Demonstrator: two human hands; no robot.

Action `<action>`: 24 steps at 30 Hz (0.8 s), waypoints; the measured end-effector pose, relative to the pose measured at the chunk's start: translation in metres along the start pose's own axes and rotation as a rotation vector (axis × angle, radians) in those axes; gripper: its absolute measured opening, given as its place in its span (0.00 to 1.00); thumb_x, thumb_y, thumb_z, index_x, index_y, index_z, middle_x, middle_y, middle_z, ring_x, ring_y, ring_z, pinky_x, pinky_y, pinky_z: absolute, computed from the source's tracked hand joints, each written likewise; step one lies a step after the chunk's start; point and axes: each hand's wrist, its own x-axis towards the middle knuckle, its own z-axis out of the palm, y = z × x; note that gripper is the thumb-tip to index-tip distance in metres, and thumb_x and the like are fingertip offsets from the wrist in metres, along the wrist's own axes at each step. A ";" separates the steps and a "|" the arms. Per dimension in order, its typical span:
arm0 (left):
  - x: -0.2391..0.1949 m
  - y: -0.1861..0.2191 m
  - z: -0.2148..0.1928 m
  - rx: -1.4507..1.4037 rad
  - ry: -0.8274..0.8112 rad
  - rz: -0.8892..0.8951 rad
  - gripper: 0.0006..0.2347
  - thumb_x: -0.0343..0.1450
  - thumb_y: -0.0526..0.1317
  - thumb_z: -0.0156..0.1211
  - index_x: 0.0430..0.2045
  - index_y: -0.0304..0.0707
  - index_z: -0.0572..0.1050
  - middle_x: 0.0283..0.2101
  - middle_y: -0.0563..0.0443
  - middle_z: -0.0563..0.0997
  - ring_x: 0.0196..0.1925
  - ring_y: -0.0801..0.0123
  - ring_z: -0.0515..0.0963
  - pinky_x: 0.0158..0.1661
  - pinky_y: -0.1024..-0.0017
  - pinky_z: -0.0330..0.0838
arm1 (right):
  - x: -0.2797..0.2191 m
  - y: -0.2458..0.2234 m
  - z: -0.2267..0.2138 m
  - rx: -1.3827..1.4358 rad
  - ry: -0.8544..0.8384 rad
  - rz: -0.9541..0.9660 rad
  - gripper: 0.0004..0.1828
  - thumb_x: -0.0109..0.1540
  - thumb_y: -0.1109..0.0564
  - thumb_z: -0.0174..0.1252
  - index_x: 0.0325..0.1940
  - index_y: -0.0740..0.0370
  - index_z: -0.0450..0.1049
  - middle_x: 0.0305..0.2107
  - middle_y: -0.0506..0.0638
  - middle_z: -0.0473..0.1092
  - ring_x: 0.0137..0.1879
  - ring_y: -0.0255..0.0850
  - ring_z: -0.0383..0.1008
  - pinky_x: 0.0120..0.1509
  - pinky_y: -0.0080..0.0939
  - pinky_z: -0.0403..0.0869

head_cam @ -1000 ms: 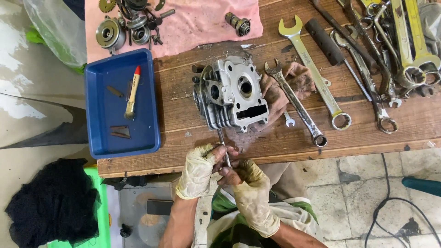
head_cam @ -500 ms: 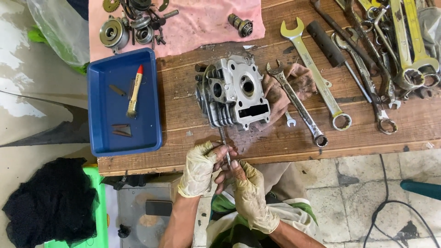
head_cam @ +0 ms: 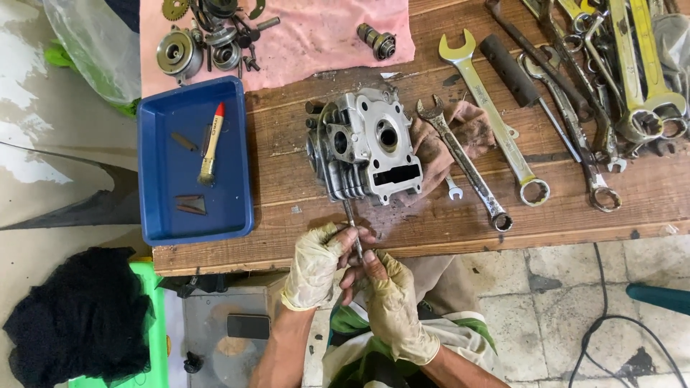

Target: Disassembling and adjusting components of a motorcycle engine cylinder head using hand tools like screwdrivers and wrenches.

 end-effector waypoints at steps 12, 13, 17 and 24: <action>-0.001 0.003 0.004 0.043 0.007 0.043 0.13 0.75 0.38 0.56 0.33 0.17 0.78 0.38 0.30 0.86 0.04 0.64 0.65 0.00 0.65 0.56 | -0.002 0.000 -0.001 0.003 0.054 0.026 0.16 0.66 0.53 0.58 0.43 0.73 0.72 0.22 0.65 0.74 0.18 0.51 0.73 0.27 0.44 0.76; -0.001 0.003 0.003 0.042 0.007 0.043 0.13 0.75 0.38 0.56 0.33 0.17 0.78 0.38 0.30 0.86 0.04 0.64 0.65 0.00 0.65 0.56 | -0.001 0.002 -0.002 0.003 0.054 0.026 0.16 0.66 0.53 0.58 0.43 0.73 0.72 0.22 0.65 0.74 0.18 0.51 0.73 0.27 0.44 0.76; -0.001 0.003 0.003 0.038 0.000 0.015 0.09 0.74 0.33 0.58 0.33 0.16 0.77 0.37 0.32 0.86 0.05 0.63 0.68 0.01 0.63 0.61 | 0.000 0.005 -0.005 0.063 0.045 0.006 0.15 0.65 0.56 0.59 0.48 0.72 0.73 0.21 0.62 0.73 0.20 0.48 0.72 0.24 0.42 0.75; 0.009 -0.005 -0.004 0.328 0.089 0.241 0.08 0.71 0.33 0.64 0.21 0.28 0.82 0.24 0.45 0.85 0.16 0.78 0.65 0.17 0.77 0.57 | 0.002 0.009 -0.007 -0.034 0.118 -0.061 0.11 0.61 0.63 0.64 0.46 0.72 0.77 0.20 0.60 0.76 0.20 0.46 0.74 0.26 0.43 0.79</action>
